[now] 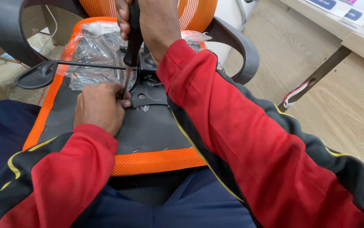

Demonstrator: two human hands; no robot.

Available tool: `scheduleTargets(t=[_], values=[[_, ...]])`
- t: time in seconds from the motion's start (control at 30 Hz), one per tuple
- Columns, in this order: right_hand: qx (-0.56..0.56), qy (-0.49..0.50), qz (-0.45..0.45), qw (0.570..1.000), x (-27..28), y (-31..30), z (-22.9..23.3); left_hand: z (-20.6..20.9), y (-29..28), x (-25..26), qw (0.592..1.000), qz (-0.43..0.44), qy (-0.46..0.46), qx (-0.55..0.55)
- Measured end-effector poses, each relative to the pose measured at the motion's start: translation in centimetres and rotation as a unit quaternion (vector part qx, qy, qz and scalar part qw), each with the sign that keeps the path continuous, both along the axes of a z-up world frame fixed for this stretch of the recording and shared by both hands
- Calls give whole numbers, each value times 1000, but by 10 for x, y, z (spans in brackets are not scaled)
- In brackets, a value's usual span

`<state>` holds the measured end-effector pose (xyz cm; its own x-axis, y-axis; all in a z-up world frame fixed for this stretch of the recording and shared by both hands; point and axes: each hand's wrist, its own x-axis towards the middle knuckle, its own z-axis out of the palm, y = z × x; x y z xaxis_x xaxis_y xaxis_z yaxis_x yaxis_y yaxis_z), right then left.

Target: The person sits with an office chair seat turned upside down on their lap and uses a screwdriver to unscrew bolts fastening the metal seat plate to the underside of the seat cushion, removing the screws one at a time and setting them on the seat plate.

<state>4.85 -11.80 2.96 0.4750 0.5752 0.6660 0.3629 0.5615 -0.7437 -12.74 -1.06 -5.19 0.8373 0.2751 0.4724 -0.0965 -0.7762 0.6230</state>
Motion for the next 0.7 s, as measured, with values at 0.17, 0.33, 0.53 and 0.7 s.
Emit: scheduleTargets(t=[0.17, 0.33, 0.53, 0.7], values=[[-31, 19, 24, 999, -11, 4, 5, -2, 0, -1, 1000, -6, -15, -14], [-55, -74, -32, 995, -49, 57, 7, -3, 1, 0, 999, 5, -11, -34], [-55, -34, -80, 995, -48, 68, 1, -6, 6, 3, 999, -1, -23, -30], [7, -12, -146, 989, -8, 45, -8, -8, 2, 3, 999, -6, -19, -42]])
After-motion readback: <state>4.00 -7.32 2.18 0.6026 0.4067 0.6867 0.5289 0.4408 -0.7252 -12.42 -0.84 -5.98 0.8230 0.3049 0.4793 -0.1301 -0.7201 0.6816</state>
